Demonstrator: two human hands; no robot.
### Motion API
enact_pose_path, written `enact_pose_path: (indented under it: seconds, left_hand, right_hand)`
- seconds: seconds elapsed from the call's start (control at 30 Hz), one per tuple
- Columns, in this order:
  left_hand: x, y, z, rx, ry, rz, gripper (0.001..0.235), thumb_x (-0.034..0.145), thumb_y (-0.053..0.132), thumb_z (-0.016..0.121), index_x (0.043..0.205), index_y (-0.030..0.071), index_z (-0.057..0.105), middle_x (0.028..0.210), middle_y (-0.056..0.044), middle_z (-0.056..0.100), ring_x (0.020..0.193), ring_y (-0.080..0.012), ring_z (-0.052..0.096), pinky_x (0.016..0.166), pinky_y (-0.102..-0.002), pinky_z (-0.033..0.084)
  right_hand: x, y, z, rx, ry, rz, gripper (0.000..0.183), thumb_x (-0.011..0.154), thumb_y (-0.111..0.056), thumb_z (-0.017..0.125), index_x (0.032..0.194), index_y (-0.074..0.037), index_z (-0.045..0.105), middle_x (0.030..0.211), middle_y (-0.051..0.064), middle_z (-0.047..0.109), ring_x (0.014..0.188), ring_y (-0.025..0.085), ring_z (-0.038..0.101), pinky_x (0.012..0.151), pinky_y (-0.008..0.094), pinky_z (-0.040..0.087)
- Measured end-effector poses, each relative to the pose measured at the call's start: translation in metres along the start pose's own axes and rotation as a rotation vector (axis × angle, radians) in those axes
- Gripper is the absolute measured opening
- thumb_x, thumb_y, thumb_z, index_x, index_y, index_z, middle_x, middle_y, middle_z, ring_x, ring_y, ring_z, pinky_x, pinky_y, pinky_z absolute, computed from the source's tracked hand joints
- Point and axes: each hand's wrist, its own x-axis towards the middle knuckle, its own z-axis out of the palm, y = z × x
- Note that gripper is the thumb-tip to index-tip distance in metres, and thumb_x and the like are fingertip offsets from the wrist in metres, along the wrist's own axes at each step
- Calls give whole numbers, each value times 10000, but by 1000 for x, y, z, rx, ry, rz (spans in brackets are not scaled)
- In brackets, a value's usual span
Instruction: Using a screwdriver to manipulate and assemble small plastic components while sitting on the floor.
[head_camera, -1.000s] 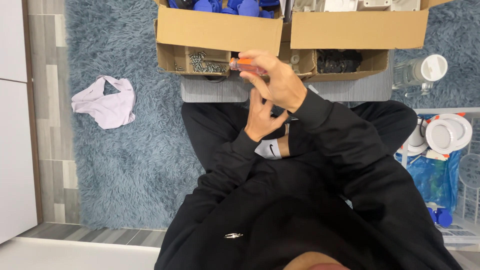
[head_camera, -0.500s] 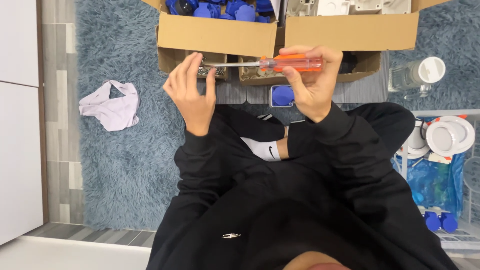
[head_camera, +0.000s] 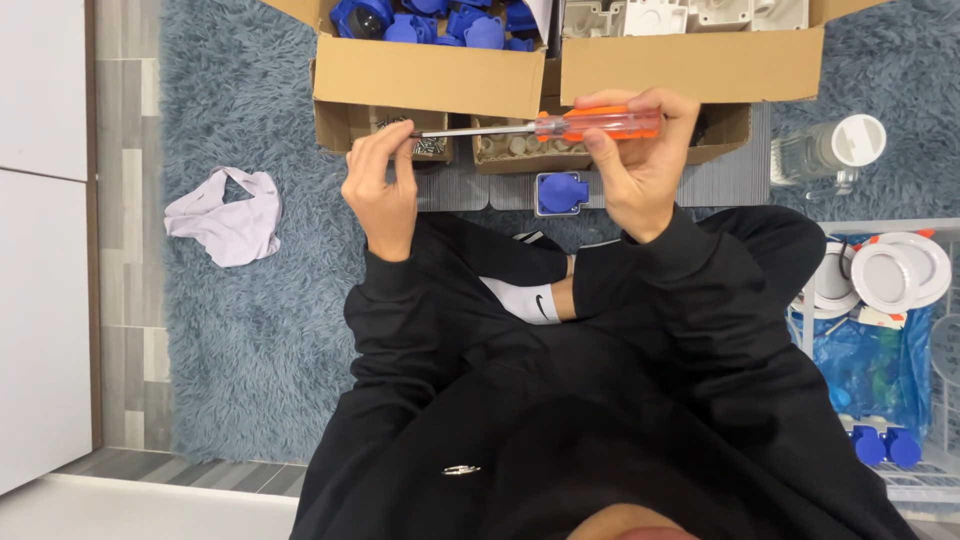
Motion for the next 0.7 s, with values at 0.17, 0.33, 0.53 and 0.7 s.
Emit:
enact_pose_path:
  seconds: [0.17, 0.33, 0.53, 0.7]
  left_hand:
    - [2, 8, -2, -201, 50, -75, 186, 916, -138, 840, 1050, -15, 800, 1153, -90, 784, 1007, -224, 757, 934, -333, 648]
    - [-17, -6, 5, -708, 47, -281, 206, 1005, -204, 726, 1106, -26, 738, 1239, -119, 719, 1116, -268, 787, 989, -298, 686]
    - [-30, -7, 8, -853, 24, -362, 152, 1006, -82, 771, 1095, 28, 716, 1171, -127, 770, 1095, -243, 779, 993, -314, 670]
    - [-60, -24, 21, -1247, 54, -542, 152, 1024, 13, 795, 1142, 33, 701, 1217, -148, 744, 1054, -218, 725, 972, -339, 636]
  right_hand:
    - [-1, -8, -6, -16, 30, 25, 427, 1164, 75, 606, 1340, -144, 284, 1381, 246, 602, 1206, 349, 680, 1113, 443, 591]
    - [-6, -3, -15, -10, 74, 26, 397, 1176, 26, 613, 1340, -153, 299, 1357, 234, 619, 1172, 328, 679, 1109, 438, 579]
    - [-14, -3, -24, -7, 80, 33, 383, 1180, -17, 618, 1330, -165, 299, 1344, 234, 624, 1155, 338, 686, 1095, 442, 583]
    - [-30, 4, -33, 123, 58, 74, 385, 1166, -35, 608, 1336, -171, 290, 1390, 242, 596, 1114, 352, 715, 1027, 442, 664]
